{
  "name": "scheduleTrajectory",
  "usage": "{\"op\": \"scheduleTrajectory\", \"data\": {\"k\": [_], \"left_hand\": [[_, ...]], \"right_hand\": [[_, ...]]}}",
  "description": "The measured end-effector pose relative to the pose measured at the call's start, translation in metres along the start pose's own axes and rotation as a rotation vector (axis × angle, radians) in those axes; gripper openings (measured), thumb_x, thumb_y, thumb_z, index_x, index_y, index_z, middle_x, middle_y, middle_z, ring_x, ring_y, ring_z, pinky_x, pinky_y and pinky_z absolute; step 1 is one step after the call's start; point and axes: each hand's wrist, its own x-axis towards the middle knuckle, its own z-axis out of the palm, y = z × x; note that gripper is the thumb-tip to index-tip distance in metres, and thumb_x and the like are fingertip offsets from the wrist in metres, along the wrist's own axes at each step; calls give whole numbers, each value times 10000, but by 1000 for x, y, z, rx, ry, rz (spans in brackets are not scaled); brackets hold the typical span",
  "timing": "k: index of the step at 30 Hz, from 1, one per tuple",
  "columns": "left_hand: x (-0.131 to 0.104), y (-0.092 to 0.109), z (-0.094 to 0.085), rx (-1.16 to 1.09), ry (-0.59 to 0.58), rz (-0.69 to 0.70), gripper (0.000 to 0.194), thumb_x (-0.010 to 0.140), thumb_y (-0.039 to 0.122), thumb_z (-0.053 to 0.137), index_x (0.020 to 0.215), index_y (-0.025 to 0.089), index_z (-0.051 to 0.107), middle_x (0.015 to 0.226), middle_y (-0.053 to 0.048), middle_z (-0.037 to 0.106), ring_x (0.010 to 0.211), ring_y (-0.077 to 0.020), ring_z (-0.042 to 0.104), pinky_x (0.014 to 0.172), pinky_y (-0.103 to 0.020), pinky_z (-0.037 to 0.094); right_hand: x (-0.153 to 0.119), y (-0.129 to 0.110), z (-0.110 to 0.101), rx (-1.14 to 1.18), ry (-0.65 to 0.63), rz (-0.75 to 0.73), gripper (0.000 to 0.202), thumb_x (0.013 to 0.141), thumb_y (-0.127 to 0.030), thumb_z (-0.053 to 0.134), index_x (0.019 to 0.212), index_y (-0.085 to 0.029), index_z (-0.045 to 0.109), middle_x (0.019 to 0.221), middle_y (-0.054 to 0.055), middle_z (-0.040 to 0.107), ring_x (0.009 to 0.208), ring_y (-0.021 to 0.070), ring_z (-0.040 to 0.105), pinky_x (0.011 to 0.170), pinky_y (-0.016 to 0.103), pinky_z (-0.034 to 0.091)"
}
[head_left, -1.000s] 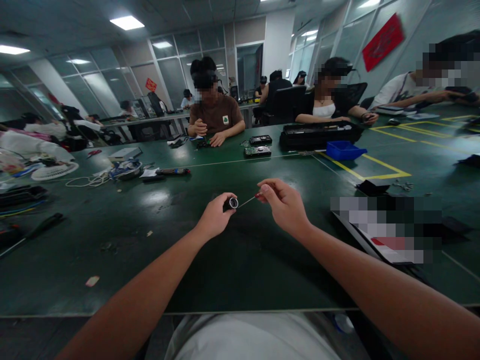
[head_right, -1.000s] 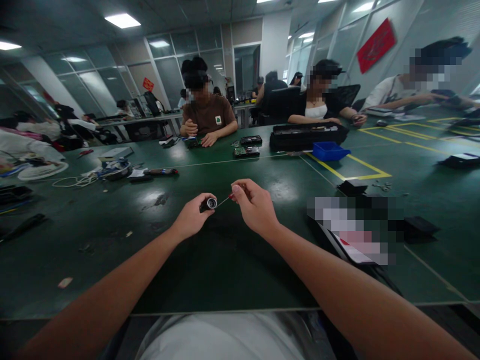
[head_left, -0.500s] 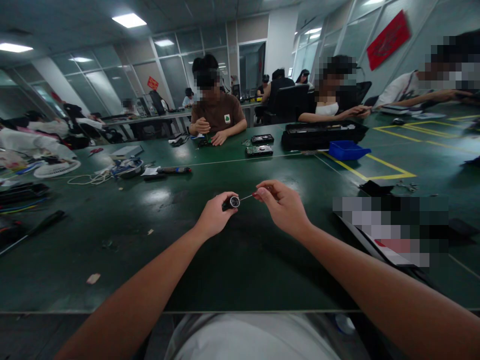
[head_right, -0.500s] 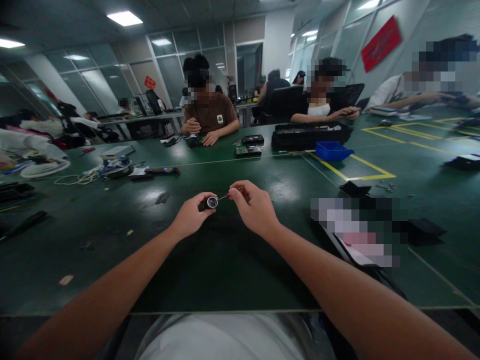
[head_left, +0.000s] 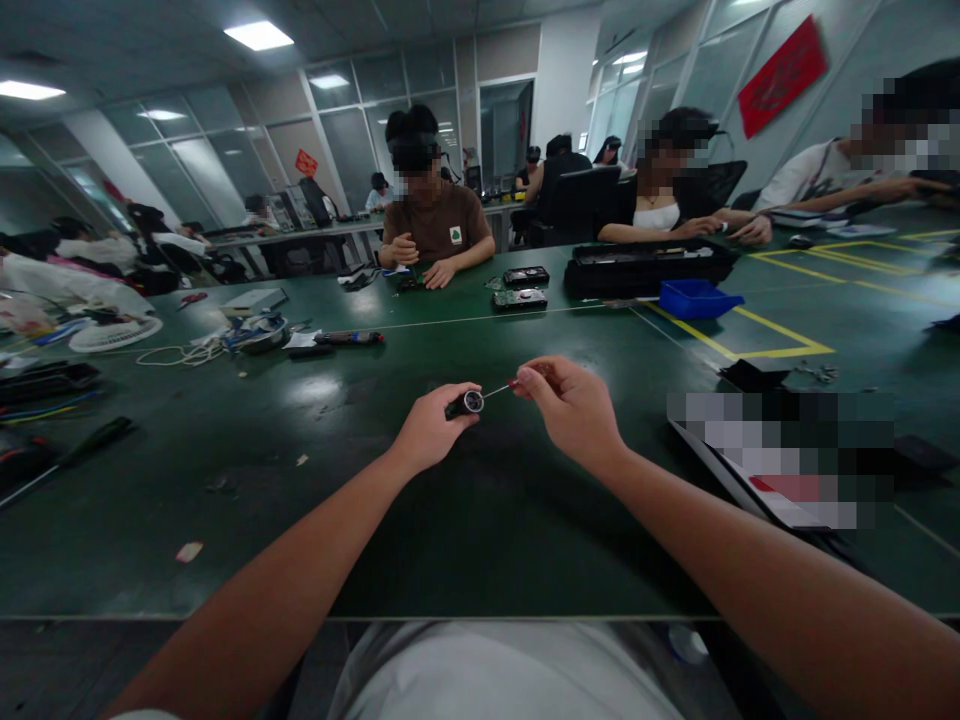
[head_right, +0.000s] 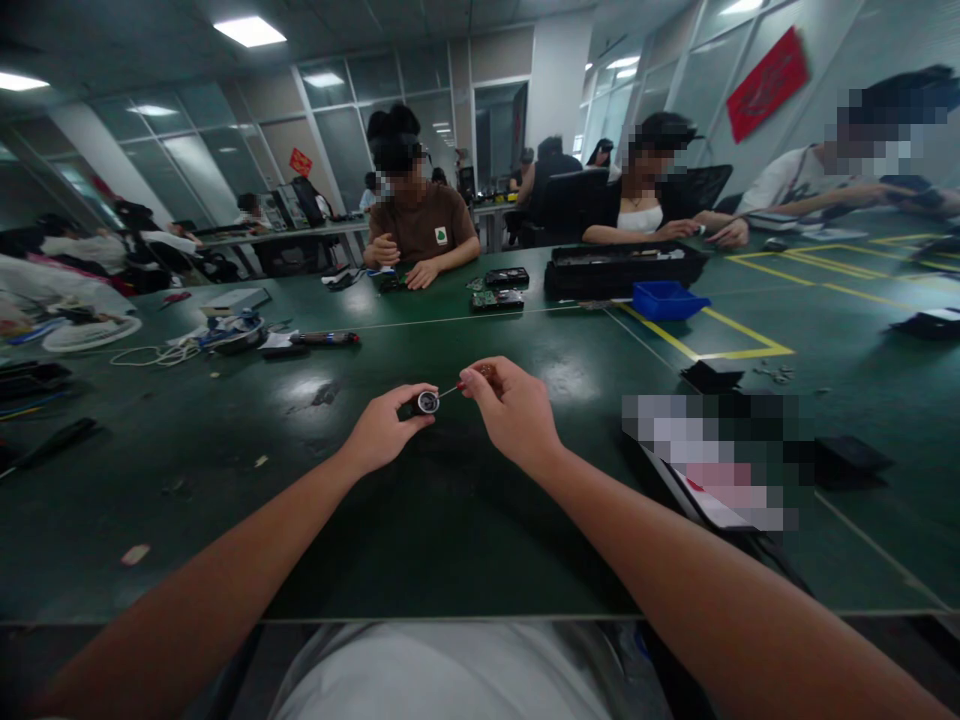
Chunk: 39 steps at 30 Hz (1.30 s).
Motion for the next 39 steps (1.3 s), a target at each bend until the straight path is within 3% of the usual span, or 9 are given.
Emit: {"op": "scheduleTrajectory", "data": {"k": [7,12,17,22,26,30,35,37,39], "left_hand": [[0,1,0,2,-2,26,426,824,167,711,1239,244,654,1246,-45,672,1183,-221,595,1092,-402,408],[-1,0,0,17,-12,32,423,821,161,716,1233,240,659,1234,-47,677,1167,-221,601,1078,-404,414],[0,-2,-1,72,1,35,428,824,162,715,1239,246,656,1249,-57,672,1178,-233,595,1075,-431,410],[-1,0,0,92,-34,57,421,845,187,700,1257,259,649,1260,-60,671,1191,-243,589,1134,-492,344],[-2,0,1,90,-37,52,432,842,194,704,1265,259,647,1268,-66,665,1191,-247,587,1127,-488,357],[-2,0,0,88,-1,50,443,832,197,716,1265,259,644,1276,-64,660,1187,-240,589,1100,-467,394],[-1,5,-3,137,1,97,404,873,180,663,1267,269,635,1296,-61,653,1248,-233,563,1203,-566,196],[0,5,-4,153,13,84,398,876,180,658,1263,271,636,1305,-63,648,1257,-236,559,1205,-581,177],[1,4,-5,163,22,64,408,867,179,668,1264,269,637,1309,-66,647,1259,-240,557,1203,-583,184]], "right_hand": [[2,-2,0,-22,58,32,252,939,-422,568,930,-195,676,808,47,762,755,190,722,723,330,529],[2,0,-1,-40,-39,45,259,941,-429,546,951,-198,663,657,1,675,622,168,653,612,301,473],[-1,-1,-2,-18,-122,-2,187,957,-361,495,961,-222,619,678,-18,635,643,158,620,622,291,441],[-1,-1,-1,-154,-1,-12,332,991,-451,427,866,-227,638,641,-5,600,598,163,574,591,306,388],[-1,0,0,-91,39,-16,202,964,-325,453,1053,-222,601,787,18,668,703,178,619,663,321,438],[2,4,2,72,22,66,198,939,-368,500,994,-210,607,858,43,687,787,191,643,739,347,496],[13,21,7,475,24,376,284,921,-480,520,861,-213,598,767,49,662,658,177,625,660,356,560],[16,28,8,577,42,484,294,905,-494,551,818,-215,581,674,38,625,587,173,592,630,370,572],[17,32,8,550,78,451,289,898,-499,560,824,-220,576,719,36,635,611,168,601,639,362,572]]}}
